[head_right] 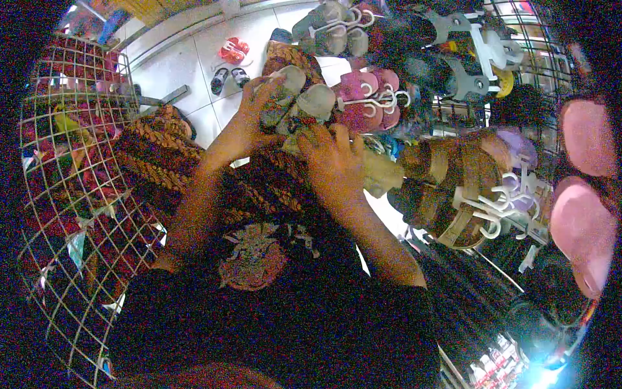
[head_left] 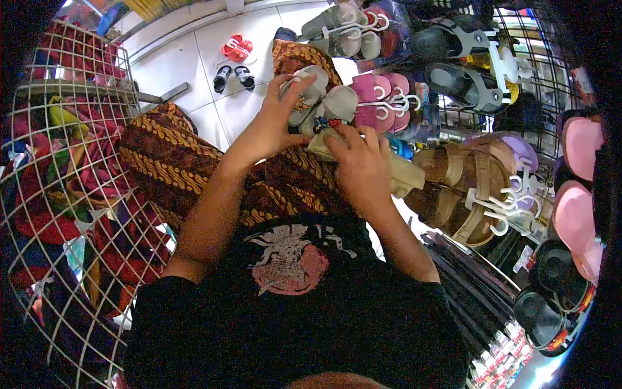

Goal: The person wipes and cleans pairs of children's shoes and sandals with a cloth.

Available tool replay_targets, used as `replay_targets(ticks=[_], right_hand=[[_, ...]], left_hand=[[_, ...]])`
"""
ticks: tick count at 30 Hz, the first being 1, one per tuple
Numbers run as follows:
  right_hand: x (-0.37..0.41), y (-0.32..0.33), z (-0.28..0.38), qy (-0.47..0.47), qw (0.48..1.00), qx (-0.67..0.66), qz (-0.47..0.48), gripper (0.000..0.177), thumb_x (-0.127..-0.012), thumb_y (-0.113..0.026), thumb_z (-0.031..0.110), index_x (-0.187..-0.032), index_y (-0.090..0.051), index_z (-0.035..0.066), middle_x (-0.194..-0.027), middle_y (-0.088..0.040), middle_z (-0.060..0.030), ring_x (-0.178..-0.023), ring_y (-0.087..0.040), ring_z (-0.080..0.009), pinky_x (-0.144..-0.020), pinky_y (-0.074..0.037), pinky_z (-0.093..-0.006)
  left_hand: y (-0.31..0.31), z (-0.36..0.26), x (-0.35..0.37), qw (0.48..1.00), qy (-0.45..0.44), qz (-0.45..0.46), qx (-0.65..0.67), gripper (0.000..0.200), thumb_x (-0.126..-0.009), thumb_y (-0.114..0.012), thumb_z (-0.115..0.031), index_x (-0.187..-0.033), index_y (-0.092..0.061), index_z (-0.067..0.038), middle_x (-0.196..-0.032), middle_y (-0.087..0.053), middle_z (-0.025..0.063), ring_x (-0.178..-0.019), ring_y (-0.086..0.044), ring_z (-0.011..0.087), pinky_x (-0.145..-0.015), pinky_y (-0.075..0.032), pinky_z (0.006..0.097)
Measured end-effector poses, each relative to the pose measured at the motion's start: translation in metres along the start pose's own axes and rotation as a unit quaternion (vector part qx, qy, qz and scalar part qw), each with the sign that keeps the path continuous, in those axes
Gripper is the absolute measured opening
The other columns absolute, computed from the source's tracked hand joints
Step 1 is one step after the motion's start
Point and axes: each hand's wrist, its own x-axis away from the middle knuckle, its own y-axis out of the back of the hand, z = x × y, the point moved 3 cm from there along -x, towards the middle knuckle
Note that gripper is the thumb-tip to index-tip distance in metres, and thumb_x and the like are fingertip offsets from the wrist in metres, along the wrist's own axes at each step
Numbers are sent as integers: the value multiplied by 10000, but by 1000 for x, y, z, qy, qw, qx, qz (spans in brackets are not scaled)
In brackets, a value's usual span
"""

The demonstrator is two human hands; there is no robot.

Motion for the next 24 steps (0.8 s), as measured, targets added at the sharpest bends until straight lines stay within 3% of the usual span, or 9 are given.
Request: replay_targets(ticks=[6, 11, 12, 15, 16, 19, 20, 23, 24], right_hand=[[-13, 6, -22, 88, 981, -149, 84, 464, -593, -690, 14, -1036, -718, 151, -1143, -642, -18, -1063, -569, -254, -917, -439, -397], [-8, 4, -24, 38, 958, -273, 78, 470, -581, -658, -29, -1025, -740, 105, -1090, -676, -40, -1052, -598, -286, -930, -468, -403], [-4, -3, -28, 24, 952, -296, 71, 477, -582, -648, -37, -1030, -743, 98, -1081, -682, -45, -1055, -601, -294, -932, -475, -404], [10, -24, -32, 1, 889, -454, 61, 493, -594, -620, -50, -1051, -748, 85, -1070, -687, -78, -1072, -602, -305, -947, -482, -397], [10, -17, -27, 10, 895, -439, 75, 511, -605, -602, -57, -1078, -739, 82, -1098, -675, -107, -1090, -597, -312, -952, -484, -398], [16, -16, -21, 0, 930, -365, 49, 525, -610, -596, -60, -1096, -732, 82, -1124, -655, -114, -1090, -594, -321, -963, -477, -397], [18, -14, -20, 3, 938, -343, 43, 560, -615, -591, -59, -1144, -702, 88, -1142, -633, -101, -1098, -592, -326, -974, -472, -398], [24, 1, -16, -38, 942, -323, 88, 563, -614, -596, -48, -1160, -661, 76, -1150, -612, -103, -1112, -586, -329, -990, -460, -410], [27, 2, -18, -39, 931, -347, 103, 559, -613, -600, -46, -1157, -649, 71, -1173, -598, -110, -1118, -583, -335, -995, -455, -410]], left_hand=[[4, 11, -2, 998, 17, 27, 56, 1175, -557, -937, -150, -1525, -278, -252, -1479, -256, 240, -1350, -377, 463, -1114, -392, 489], [16, 11, -3, 998, 8, 51, -20, 1133, -556, -954, -281, -1495, -326, -200, -1443, -314, 235, -1363, -339, 434, -1121, -351, 481], [19, 8, -2, 998, -37, 40, -32, 990, -632, -924, -304, -1448, -383, -155, -1431, -334, 233, -1359, -338, 412, -1118, -339, 477], [4, 16, -8, 993, -67, 23, 95, 810, -702, -885, -281, -1362, -449, -107, -1425, -341, 239, -1346, -351, 413, -1118, -333, 486], [-2, 15, -12, 994, -49, -28, 97, 663, -760, -843, -279, -1278, -490, -62, -1391, -388, 240, -1322, -382, 415, -1095, -349, 480], [-16, 8, -23, 988, -66, -136, -36, 610, -759, -839, -326, -1198, -523, -44, -1352, -441, 241, -1287, -418, 424, -1058, -374, 478], [-20, 7, -22, 986, -21, -163, -25, 577, -739, -843, -356, -1119, -550, -34, -1302, -506, 238, -1250, -455, 422, -1035, -389, 470], [-17, -23, -24, 990, 60, -112, -56, 591, -721, -846, -369, -1117, -566, -31, -1302, -528, 249, -1251, -467, 410, -1032, -395, 470], [-19, -23, -24, 991, 32, -113, -67, 595, -724, -842, -364, -1148, -574, -46, -1299, -534, 252, -1258, -467, 408, -1037, -397, 465]])
